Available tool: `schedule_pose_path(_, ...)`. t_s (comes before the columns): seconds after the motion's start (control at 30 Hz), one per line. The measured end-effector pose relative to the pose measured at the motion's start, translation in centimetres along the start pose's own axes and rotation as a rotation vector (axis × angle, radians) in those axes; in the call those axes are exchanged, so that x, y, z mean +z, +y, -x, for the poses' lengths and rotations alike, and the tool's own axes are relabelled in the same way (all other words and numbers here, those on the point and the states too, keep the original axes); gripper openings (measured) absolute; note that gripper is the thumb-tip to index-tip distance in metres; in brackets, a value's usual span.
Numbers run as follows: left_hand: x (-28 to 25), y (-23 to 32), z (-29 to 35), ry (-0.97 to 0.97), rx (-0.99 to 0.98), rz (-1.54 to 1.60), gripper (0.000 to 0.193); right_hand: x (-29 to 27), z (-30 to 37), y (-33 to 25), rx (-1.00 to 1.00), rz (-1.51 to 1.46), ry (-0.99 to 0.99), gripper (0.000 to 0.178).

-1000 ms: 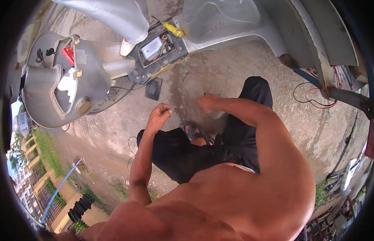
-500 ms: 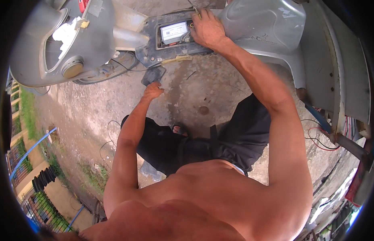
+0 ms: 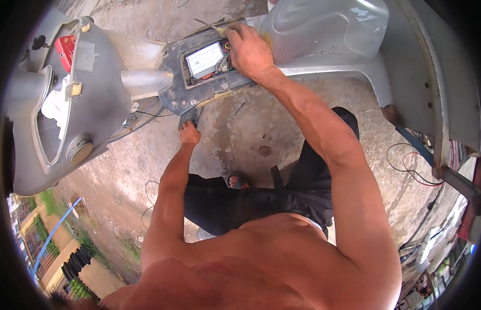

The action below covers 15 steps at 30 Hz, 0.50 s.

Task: The person works on the wiring and components of a scooter while standing and then kneeling. They manipulate electrical wires near the handlebars and later use a yellow screwdriver to work on a small component on the floorboard of the vehicle.

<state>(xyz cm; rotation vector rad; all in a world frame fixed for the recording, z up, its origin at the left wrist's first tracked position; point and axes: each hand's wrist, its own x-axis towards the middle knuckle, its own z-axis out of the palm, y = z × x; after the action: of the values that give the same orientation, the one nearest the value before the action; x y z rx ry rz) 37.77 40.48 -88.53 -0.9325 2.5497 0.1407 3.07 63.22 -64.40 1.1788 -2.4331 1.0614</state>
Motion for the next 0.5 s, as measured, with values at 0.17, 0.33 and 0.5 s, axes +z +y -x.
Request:
schedule_pose_path(0.17, -9.3, -1.1, 2.5, -0.09, 0.105, -0.079, 0.031, -0.3, 0.0, 0.6, 0.023, -0.057, 0.066, 0.036)
schedule_pose_path(0.33, -23.3, 1.5, 10.4, -0.244, 0.279, 0.188, 0.038, -1.0, 0.1, 0.1, 0.047, -0.224, 0.075, 0.033)
schedule_pose_path(0.5, -33.5, 7.9, 12.9, 0.075, 0.547, 0.685, 0.054, -1.5, 1.9, 1.4, 0.085, -0.446, 0.274, 0.035)
